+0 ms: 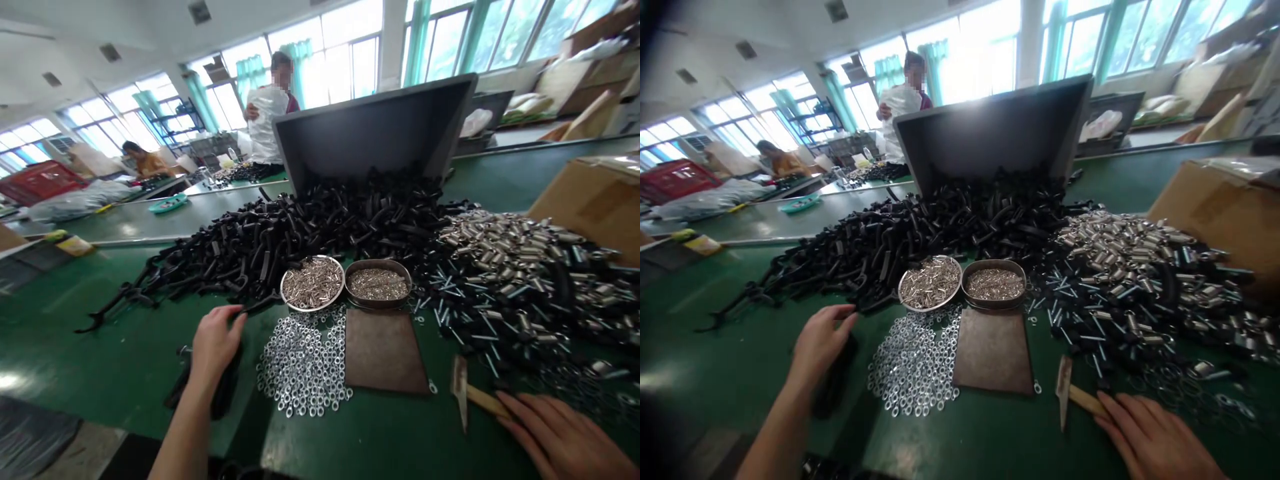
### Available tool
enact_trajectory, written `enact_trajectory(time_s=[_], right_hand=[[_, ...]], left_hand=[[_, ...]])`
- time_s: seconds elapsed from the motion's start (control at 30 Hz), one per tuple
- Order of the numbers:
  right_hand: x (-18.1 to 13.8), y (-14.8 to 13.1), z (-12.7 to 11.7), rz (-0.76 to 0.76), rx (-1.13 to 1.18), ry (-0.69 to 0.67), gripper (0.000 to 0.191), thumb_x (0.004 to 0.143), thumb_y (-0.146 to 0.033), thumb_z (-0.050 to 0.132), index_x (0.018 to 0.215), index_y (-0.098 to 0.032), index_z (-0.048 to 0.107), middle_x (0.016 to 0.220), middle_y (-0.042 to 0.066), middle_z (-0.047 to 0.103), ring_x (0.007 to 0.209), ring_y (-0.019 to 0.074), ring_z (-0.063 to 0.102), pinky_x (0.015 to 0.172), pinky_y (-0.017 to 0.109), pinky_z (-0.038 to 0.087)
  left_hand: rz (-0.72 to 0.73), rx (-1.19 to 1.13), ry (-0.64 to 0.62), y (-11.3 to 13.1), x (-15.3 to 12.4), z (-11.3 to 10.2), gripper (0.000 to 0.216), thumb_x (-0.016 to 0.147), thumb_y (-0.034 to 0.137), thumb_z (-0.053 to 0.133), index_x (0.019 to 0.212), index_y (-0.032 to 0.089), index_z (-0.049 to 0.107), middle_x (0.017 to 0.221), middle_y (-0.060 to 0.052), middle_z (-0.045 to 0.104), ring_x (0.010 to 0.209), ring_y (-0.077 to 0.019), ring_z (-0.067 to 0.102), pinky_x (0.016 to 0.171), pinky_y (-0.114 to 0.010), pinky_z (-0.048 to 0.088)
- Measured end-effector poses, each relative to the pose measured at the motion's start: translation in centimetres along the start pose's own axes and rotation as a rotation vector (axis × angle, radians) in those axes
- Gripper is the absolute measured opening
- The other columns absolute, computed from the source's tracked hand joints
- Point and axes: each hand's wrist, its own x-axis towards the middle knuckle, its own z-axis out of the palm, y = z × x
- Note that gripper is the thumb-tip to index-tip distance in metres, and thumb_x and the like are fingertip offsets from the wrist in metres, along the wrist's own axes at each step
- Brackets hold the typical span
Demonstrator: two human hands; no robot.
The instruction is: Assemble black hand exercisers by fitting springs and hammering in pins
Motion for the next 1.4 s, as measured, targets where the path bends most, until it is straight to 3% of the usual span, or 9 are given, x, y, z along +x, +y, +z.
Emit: enact_trajectory(time_s=[0.13,0.3,0.4,0.53,0.7,0.9,1.1,1.23,1.4], right_hand=[[4.2,-1.6,-0.9,-0.161,-0.045,0.039,0.026,0.088,-0.028,0.044,0.096,-0.022,0.068,0.088,0.008,0.068,0.08,0.0227,0.062,0.075,0.037,0.047],[8.1,-2.6,-0.8,-0.079,0.055,0.037,0.027,0.088,-0.018,0.043,0.102,-0.02,0.066,0.091,0.008,0.066,0.084,0.0197,0.061,0.078,0.032,0.049],[9.6,-3.1,-1.0,-0.031,0.106,0.022,0.028,0.087,-0.013,0.042,0.101,-0.018,0.066,0.09,0.008,0.066,0.084,0.0183,0.061,0.075,0.03,0.05],[10.6,-2.8,-1.4,0.029,0.173,-0.033,0.027,0.088,-0.012,0.041,0.096,-0.017,0.066,0.085,0.008,0.066,0.081,0.0183,0.06,0.071,0.03,0.051],[12.5,0.7,-1.0,0.159,0.1,-0.091,0.026,0.09,-0.015,0.041,0.097,-0.018,0.066,0.089,0.008,0.065,0.085,0.021,0.057,0.076,0.034,0.049],[18.1,6.0,-0.3,0.248,-0.251,-0.18,0.03,0.087,-0.011,0.042,0.105,-0.015,0.065,0.103,0.013,0.063,0.098,0.0252,0.05,0.08,0.036,0.041],[21.7,7.0,1.3,0.267,-0.338,-0.205,0.027,0.083,-0.003,0.041,0.091,-0.01,0.066,0.099,0.019,0.058,0.094,0.0286,0.05,0.071,0.038,0.035],[21.6,7.6,1.9,0.26,-0.293,-0.121,0.027,0.09,-0.012,0.041,0.083,-0.01,0.067,0.094,0.017,0.058,0.093,0.0273,0.05,0.069,0.038,0.032],[20.4,8.2,2.1,0.255,-0.186,-0.042,0.027,0.092,-0.024,0.041,0.093,-0.011,0.065,0.095,0.016,0.06,0.096,0.0251,0.049,0.068,0.039,0.029]], left_hand=[[0.386,-0.399,-0.137,13.8,5.1,5.4,0.016,0.08,0.022,0.053,0.089,0.019,0.067,0.098,-0.008,0.064,0.098,-0.0233,0.056,0.091,-0.037,0.042],[0.479,-0.566,-0.171,28.2,10.3,11.4,0.029,0.074,0.011,0.061,0.1,0.023,0.065,0.115,-0.005,0.06,0.113,-0.0205,0.05,0.099,-0.033,0.038],[0.339,-0.663,-0.161,32.7,13.5,13.3,0.041,0.075,0.015,0.061,0.116,0.018,0.057,0.125,-0.015,0.053,0.122,-0.0274,0.044,0.099,-0.041,0.036],[0.1,-0.817,-0.315,35.0,16.9,14.9,0.04,0.077,0.02,0.06,0.114,0.011,0.052,0.09,-0.017,0.066,0.091,-0.0291,0.063,0.078,-0.044,0.049],[-0.069,-1.08,-0.496,34.1,17.6,14.5,0.019,0.08,0.021,0.051,0.098,0.014,0.051,0.067,-0.008,0.065,0.058,-0.0185,0.065,0.059,-0.035,0.054],[-0.097,-1.33,-0.42,29.9,13.7,10.5,0.017,0.08,0.034,0.052,0.09,0.022,0.044,0.069,0.002,0.06,0.059,-0.0138,0.064,0.062,-0.035,0.057],[-0.252,-1.605,-0.453,22.1,5.5,6.6,0.042,0.067,0.014,0.065,0.097,0.025,0.037,0.083,-0.001,0.068,0.071,-0.0174,0.068,0.067,-0.035,0.057],[-0.501,-1.637,-0.495,15.9,0.1,4.1,0.038,0.064,0.008,0.06,0.099,0.019,0.051,0.096,-0.007,0.068,0.078,-0.0177,0.067,0.074,-0.034,0.056],[-0.602,-1.407,-0.318,9.5,-4.2,3.6,0.029,0.061,0.019,0.069,0.089,0.014,0.062,0.068,0.001,0.061,0.057,-0.0096,0.056,0.059,-0.023,0.047]])
